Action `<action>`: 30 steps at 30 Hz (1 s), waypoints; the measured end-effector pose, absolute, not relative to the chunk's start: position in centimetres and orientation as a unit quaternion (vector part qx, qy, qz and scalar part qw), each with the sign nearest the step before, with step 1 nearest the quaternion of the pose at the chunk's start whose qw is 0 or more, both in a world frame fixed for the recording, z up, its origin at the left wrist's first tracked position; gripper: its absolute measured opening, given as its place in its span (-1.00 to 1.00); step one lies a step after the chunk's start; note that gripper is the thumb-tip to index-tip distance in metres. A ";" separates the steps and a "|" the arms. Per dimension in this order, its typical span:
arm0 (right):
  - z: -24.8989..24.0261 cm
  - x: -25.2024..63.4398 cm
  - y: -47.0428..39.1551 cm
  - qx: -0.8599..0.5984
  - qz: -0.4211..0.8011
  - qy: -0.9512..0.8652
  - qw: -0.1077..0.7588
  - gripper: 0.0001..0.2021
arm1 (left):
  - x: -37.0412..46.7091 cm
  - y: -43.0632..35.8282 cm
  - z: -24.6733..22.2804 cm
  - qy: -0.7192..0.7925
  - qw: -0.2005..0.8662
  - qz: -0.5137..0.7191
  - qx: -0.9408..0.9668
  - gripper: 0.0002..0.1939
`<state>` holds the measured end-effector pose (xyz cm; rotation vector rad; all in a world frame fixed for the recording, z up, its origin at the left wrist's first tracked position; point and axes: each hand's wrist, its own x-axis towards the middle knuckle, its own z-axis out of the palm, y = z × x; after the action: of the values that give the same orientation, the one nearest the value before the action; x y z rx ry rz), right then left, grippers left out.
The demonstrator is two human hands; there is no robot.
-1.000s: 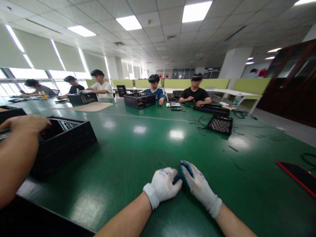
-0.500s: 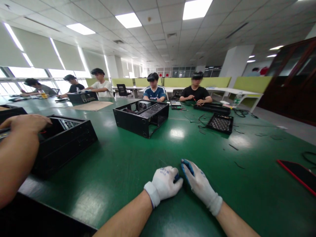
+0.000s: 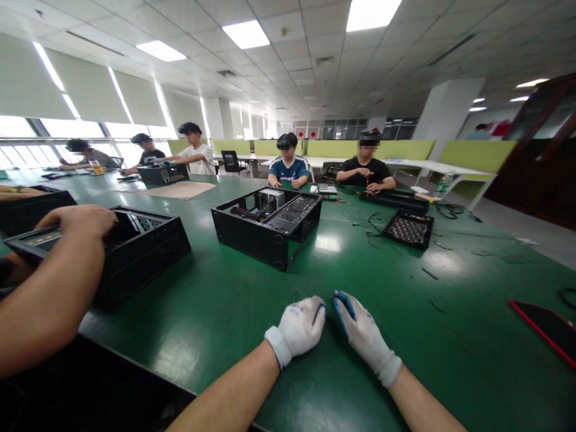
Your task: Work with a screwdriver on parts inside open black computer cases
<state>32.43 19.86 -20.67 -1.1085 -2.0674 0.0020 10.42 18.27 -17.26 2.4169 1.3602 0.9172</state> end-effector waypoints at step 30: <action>-18.3 30.5 18.9 -0.553 0.185 -0.706 0.402 -0.47 | -3.8 35.5 -1.5 0.685 -0.049 0.110 0.718 -0.46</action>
<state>30.51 18.94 -18.33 -1.3971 -1.7850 0.4680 -3.77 35.52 -1.54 2.3298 2.2214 0.3563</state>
